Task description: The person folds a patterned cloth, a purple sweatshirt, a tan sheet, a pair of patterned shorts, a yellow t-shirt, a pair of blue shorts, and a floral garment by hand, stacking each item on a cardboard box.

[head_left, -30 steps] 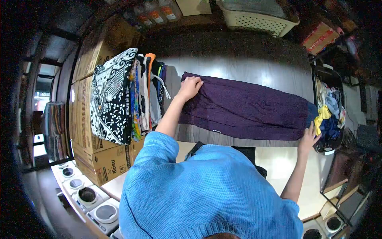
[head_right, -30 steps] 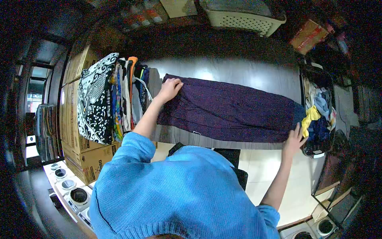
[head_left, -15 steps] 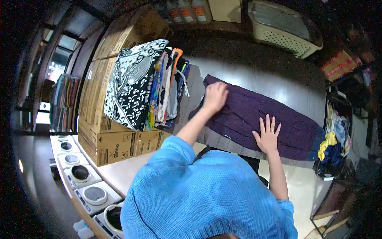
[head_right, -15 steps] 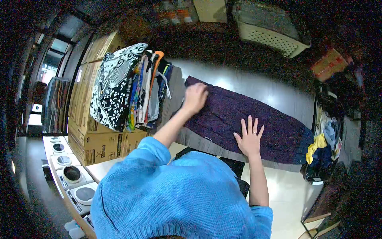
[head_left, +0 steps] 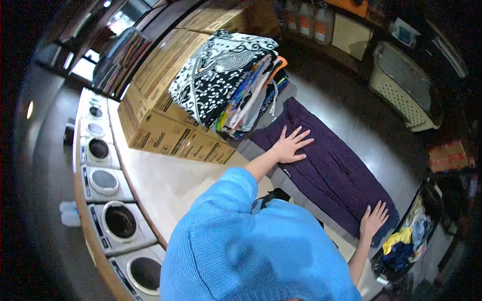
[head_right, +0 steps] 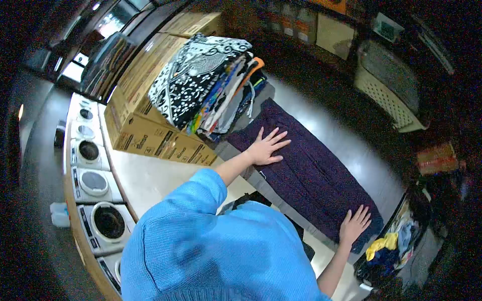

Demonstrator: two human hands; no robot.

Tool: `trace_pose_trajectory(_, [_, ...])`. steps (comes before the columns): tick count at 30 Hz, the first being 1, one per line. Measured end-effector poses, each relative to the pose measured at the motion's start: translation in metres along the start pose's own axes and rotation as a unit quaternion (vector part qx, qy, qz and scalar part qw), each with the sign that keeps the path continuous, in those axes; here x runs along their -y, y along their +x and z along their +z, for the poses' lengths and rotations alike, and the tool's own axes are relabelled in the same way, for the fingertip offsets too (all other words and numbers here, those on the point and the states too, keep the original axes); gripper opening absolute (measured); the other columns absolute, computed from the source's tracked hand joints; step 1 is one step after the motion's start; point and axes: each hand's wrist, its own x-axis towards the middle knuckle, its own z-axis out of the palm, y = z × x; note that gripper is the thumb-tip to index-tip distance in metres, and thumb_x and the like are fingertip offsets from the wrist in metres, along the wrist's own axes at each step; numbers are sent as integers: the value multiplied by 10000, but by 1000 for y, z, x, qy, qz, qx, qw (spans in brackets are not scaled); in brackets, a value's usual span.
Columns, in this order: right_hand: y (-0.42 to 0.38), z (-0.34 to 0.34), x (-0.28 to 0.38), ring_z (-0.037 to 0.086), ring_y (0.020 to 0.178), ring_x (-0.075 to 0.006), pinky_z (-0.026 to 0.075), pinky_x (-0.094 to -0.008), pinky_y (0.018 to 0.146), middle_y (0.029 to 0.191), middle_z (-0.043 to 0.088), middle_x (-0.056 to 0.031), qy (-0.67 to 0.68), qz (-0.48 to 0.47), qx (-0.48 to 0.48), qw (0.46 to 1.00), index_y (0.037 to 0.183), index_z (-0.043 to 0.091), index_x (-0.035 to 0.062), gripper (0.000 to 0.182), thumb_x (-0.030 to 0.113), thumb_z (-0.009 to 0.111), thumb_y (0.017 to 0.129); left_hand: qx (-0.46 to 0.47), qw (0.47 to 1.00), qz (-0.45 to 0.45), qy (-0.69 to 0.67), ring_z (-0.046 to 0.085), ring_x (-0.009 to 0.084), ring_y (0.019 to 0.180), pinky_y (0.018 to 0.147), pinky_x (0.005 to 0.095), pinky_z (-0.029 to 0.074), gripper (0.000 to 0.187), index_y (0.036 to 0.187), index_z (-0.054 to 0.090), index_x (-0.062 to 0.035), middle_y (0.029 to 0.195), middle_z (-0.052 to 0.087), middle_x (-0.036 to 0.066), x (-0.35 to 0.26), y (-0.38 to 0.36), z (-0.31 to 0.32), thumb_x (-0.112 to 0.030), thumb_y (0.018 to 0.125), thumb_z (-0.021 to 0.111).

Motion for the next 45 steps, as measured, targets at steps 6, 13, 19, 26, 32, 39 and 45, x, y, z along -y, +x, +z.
trace_pose_trajectory(6, [27,-48,-46,203,1456,-339,107,-653,1131,1568,255,-128,6,39,155,987,1202,588,39,462,257,661,801,-57,997,-54,-22,189,403,1452,1100,709,76,714,1465,357,-60,1564,241,193,-62,11,-3,-503,918,471])
trace_pose_trajectory(13, [61,-94,-84,588,1043,-252,420,-431,968,966,622,-120,306,-7,278,911,890,592,-7,302,63,760,649,-30,995,-89,-36,25,411,1481,1047,774,14,969,1538,249,-254,1620,77,134,-165,5,41,-769,764,521])
trace_pose_trajectory(19, [90,-68,-146,596,926,-296,479,-393,843,886,601,-136,282,17,246,927,947,551,-5,488,181,857,616,58,988,-139,-32,24,408,1482,1030,791,10,1016,1548,211,-254,1622,72,132,-175,13,19,-712,730,602])
trace_pose_trajectory(26, [62,-42,-127,367,1340,-429,289,-443,1127,1416,378,-346,259,22,141,955,1326,442,-122,1042,533,849,625,-93,991,-7,-98,152,337,1479,1118,689,21,771,1538,228,-150,1600,180,136,-243,23,33,-498,905,499])
trace_pose_trajectory(32, [47,-66,-78,615,1000,-312,469,-388,920,1104,635,-205,357,73,166,916,1136,569,-110,630,213,820,658,-81,991,27,-100,162,307,1480,1148,643,35,700,1517,291,-146,1594,209,112,-248,19,68,-484,932,470])
trace_pose_trajectory(39, [87,-223,32,660,816,-184,520,-293,746,968,684,-101,672,151,280,669,1114,620,-42,391,81,720,757,-30,834,-3,-550,149,307,1480,1203,491,54,619,1516,265,-50,1587,226,139,-251,5,76,-402,1024,396])
trace_pose_trajectory(45, [148,-218,212,635,854,-165,501,-329,765,1003,658,-99,726,79,394,558,1074,586,35,350,245,741,841,-56,143,-264,-952,455,261,1317,1134,411,321,673,1355,513,-31,1413,507,106,-207,-24,35,-569,962,415])
